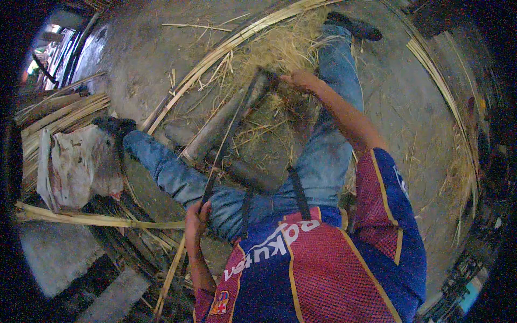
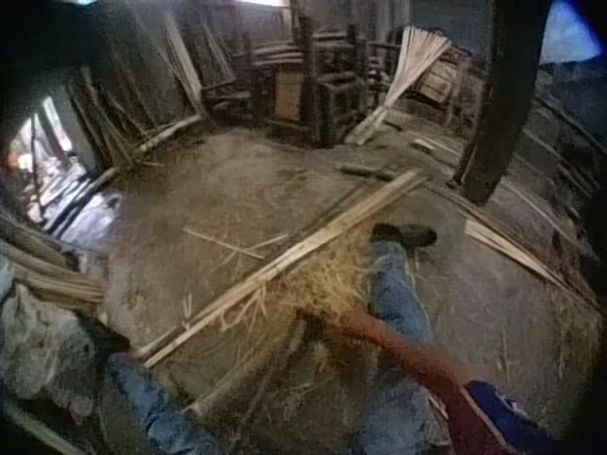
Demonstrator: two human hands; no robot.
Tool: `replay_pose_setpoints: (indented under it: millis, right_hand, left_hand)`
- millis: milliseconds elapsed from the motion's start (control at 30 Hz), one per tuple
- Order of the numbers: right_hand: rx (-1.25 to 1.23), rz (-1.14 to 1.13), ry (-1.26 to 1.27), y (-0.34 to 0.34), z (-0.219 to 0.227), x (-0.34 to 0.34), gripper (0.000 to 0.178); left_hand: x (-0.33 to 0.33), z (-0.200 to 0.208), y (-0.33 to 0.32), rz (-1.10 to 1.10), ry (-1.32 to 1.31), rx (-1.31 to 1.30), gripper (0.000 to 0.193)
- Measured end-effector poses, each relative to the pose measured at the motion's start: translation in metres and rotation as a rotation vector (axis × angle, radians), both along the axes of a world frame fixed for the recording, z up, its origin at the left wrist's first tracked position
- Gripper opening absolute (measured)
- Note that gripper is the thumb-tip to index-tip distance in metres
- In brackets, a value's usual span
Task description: The person sits on the floor and uses a knife to split long bamboo strips into thinner pieces. They repeatedly position the strip against a fixed blade and push it through to separate layers, then set the finished strips aside.
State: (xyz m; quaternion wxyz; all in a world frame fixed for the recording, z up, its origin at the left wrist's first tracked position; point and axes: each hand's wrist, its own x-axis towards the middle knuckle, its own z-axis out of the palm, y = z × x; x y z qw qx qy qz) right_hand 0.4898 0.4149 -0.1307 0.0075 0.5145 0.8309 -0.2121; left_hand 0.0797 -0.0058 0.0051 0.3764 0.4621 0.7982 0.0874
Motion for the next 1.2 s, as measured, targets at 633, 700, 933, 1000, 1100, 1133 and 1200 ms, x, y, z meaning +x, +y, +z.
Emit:
replay_pose_setpoints:
  millis: [633,700,933,1000,1100,1133,1200]
  right_hand:
    - [-0.021,-0.186,0.093,-0.084,0.002,-0.07,0.067]
    - [0.02,-0.223,0.213,-0.09,-0.007,-0.08,0.068]
    - [0.019,-0.257,0.256,-0.091,-0.002,-0.091,0.069]
    - [-0.065,-0.229,0.251,-0.095,-0.013,-0.095,0.066]
    - [-0.192,-0.155,0.294,-0.124,0.011,-0.097,0.063]
    - [-0.235,-0.104,0.321,-0.139,0.032,-0.102,0.061]
    - [-0.249,0.083,0.362,-0.165,0.049,-0.109,0.06]
  left_hand:
    - [0.002,0.053,-0.023,0.061,0.172,0.202,0.034]
    - [0.012,0.05,0.007,0.016,0.562,0.558,0.042]
    - [0.027,-0.047,0.158,-0.018,-0.357,-0.036,0.047]
    - [0.029,-0.058,0.179,0.018,-0.567,-0.426,0.046]
    - [0.027,-0.079,0.169,-0.169,-0.108,-0.011,0.044]
    - [0.018,-0.089,0.159,-0.141,-0.043,0.008,0.044]
    - [0.004,-0.109,0.135,-0.082,0.084,0.036,0.044]
